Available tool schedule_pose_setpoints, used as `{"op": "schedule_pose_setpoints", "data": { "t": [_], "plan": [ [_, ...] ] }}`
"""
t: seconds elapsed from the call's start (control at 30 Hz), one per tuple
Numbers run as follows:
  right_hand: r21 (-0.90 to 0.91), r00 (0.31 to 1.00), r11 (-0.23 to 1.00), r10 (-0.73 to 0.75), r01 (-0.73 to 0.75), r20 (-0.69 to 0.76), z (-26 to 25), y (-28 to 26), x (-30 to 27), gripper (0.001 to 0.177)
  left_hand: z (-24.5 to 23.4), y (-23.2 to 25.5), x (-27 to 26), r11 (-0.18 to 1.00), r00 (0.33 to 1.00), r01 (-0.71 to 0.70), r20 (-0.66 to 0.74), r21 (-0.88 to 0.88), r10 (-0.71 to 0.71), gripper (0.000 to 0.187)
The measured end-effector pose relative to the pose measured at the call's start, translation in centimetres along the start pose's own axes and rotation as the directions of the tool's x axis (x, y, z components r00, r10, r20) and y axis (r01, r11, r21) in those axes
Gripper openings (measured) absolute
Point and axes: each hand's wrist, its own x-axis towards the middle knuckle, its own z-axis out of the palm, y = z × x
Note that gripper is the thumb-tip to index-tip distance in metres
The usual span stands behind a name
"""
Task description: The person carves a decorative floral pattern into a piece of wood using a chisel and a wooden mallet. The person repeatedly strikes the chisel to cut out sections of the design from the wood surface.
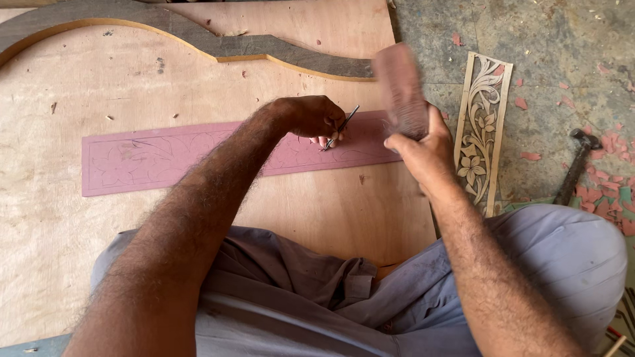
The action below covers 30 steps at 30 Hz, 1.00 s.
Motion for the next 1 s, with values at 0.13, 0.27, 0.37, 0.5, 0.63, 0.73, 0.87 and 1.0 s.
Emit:
{"op": "schedule_pose_setpoints", "data": {
  "t": [0.13,0.27,0.37,0.5,0.63,0.73,0.87,1.0],
  "plan": [
    [-0.256,0.973,0.942,-0.229,0.215,-0.024,0.3,1.0,-1.0,0.077,-0.3,-0.3,0.2,0.999,0.998,-0.042,0.039,0.015,0.042,0.019],
    [0.148,0.995,0.987,-0.043,0.055,-0.085,0.8,1.9,-1.5,0.082,-0.1,-0.7,0.6,0.995,0.995,-0.093,0.042,0.023,0.092,0.016],
    [-0.133,0.955,0.955,-0.28,0.267,-0.096,0.6,2.0,-1.9,0.08,-0.4,-1.1,0.9,0.996,0.993,-0.09,0.079,0.02,0.088,0.018],
    [-0.07,0.97,0.99,-0.136,0.124,-0.202,0.9,1.5,-2.3,0.076,-0.6,-0.8,1.4,0.989,0.985,-0.138,0.111,0.057,0.131,0.017],
    [-0.291,0.98,0.95,-0.155,0.114,-0.121,0.7,1.4,-2.8,0.08,-0.7,-0.7,1.1,0.991,0.985,-0.111,0.142,0.072,0.1,0.017],
    [0.178,0.979,0.978,-0.07,0.104,-0.191,1.9,1.5,-3.2,0.076,-0.8,-0.6,1.1,0.989,0.977,-0.142,0.164,0.041,0.134,0.015],
    [-0.229,0.951,0.946,-0.269,0.231,-0.151,1.8,2.2,-3.6,0.081,-1.0,-0.1,0.8,0.983,0.98,-0.125,0.174,0.138,0.101,0.016],
    [0.076,0.983,0.994,-0.069,0.083,-0.17,2.4,2.4,-4.2,0.076,-1.1,0.1,0.7,0.991,0.975,-0.105,0.206,0.078,0.087,0.015]
  ]
}}
